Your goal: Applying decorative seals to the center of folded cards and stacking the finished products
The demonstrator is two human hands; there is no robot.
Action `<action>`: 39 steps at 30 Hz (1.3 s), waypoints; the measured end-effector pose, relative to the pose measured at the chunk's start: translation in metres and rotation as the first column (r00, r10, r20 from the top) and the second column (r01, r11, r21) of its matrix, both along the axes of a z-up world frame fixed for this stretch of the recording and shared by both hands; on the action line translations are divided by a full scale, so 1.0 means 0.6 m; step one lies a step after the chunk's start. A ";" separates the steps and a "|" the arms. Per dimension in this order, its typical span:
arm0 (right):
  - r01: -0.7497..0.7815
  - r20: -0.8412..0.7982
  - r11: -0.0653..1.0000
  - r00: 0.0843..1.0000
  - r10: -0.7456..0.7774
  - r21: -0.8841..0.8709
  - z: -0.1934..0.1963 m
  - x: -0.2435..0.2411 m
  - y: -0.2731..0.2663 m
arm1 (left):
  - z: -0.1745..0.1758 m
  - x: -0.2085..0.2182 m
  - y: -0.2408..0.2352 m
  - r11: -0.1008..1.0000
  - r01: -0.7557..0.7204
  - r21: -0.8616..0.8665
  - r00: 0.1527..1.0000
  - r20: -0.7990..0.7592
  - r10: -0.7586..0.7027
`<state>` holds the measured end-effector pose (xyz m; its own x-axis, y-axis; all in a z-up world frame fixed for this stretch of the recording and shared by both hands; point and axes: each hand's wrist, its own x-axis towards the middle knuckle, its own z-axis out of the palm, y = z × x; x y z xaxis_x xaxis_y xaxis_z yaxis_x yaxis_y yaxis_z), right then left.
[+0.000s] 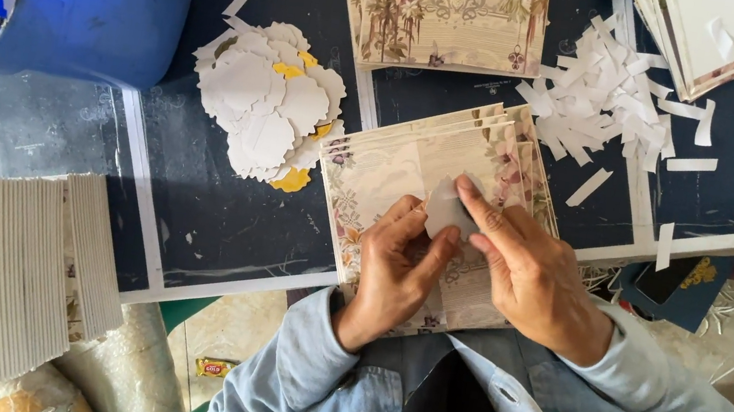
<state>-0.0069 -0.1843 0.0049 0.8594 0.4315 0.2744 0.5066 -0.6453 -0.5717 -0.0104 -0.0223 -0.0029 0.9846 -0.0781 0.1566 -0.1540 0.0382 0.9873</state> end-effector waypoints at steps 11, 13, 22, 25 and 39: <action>0.346 0.235 0.895 0.929 -0.285 -0.283 0.011 0.058 -0.085 | 0.034 -0.001 0.011 0.997 -0.035 0.065 0.993 -0.109 0.042; 0.147 0.217 0.986 0.968 -0.127 -0.078 0.021 0.039 -0.056 | 0.041 -0.002 0.009 0.998 -0.023 0.056 0.993 -0.114 0.029; -0.071 0.076 0.972 0.996 0.055 0.225 0.064 0.034 0.002 | 0.060 -0.003 0.051 0.841 -0.167 0.515 0.986 0.112 0.127; 0.038 -0.124 0.975 0.992 -0.011 0.218 0.058 0.036 0.003 | 0.035 -0.006 0.054 0.761 -0.272 0.588 0.962 0.172 0.212; 0.098 -0.287 0.977 0.957 -0.040 0.189 0.017 0.051 0.021 | -0.022 -0.010 0.062 0.712 -0.280 0.643 0.959 0.213 0.184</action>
